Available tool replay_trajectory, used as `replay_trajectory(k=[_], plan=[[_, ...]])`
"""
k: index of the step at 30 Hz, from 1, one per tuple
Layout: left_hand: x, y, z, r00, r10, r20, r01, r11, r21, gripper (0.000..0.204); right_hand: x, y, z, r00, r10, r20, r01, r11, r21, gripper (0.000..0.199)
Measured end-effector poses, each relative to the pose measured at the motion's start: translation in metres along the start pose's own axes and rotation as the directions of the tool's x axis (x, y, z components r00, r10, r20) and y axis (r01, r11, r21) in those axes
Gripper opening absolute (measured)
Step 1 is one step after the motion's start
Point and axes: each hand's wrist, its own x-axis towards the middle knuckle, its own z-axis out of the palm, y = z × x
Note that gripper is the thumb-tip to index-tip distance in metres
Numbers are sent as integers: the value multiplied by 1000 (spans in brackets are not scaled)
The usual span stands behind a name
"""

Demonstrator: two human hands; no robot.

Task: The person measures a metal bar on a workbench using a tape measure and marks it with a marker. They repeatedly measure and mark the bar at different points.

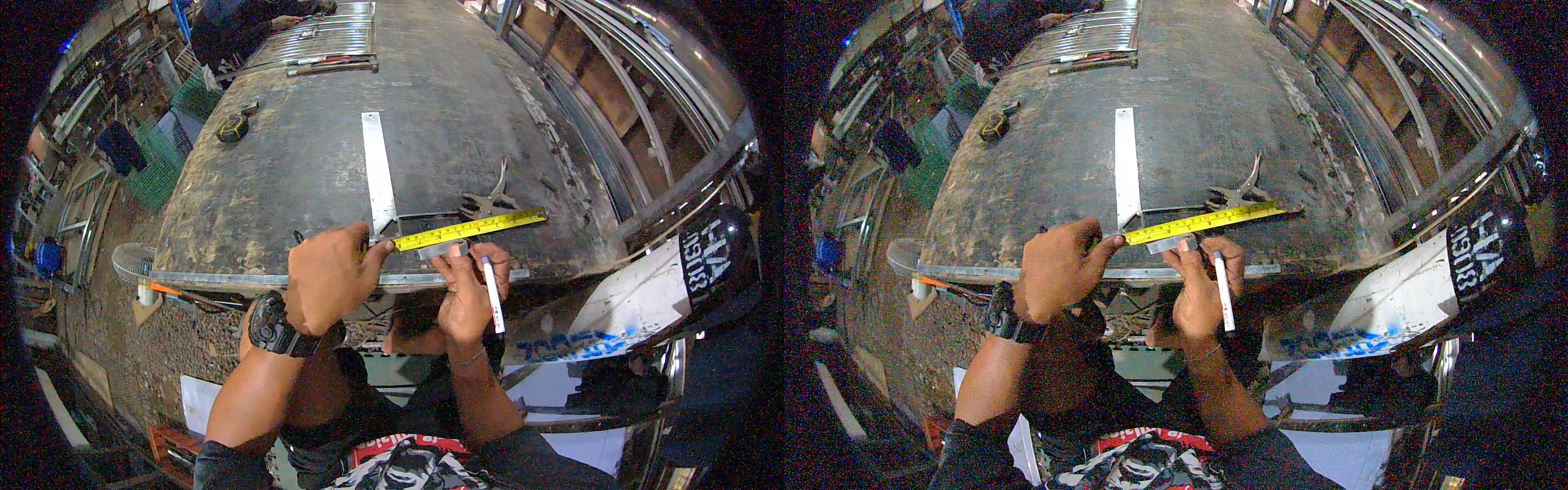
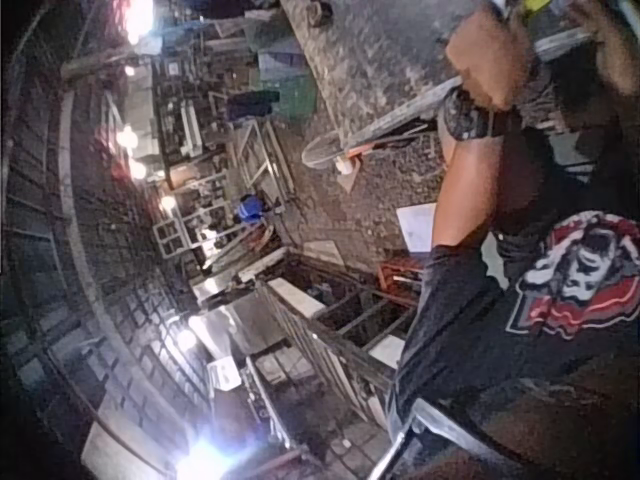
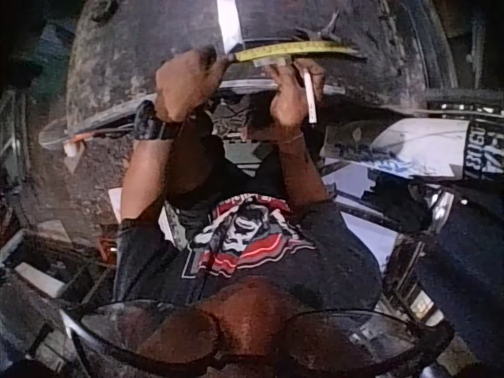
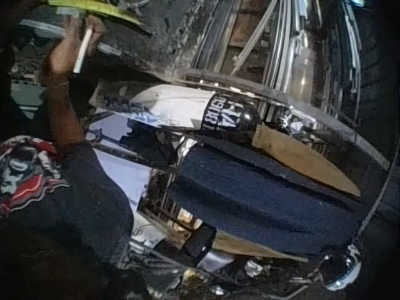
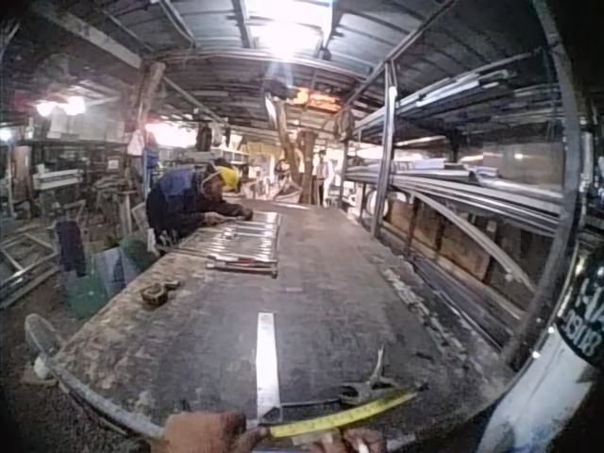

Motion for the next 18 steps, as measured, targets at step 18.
replay_trajectory(k=[18], plan=[[-3, -2, 4, 994, 51, -99, -53, 998, -16, 45, -1, 1, 5, 999, -15, -32, 16, 999, 41, 28]])
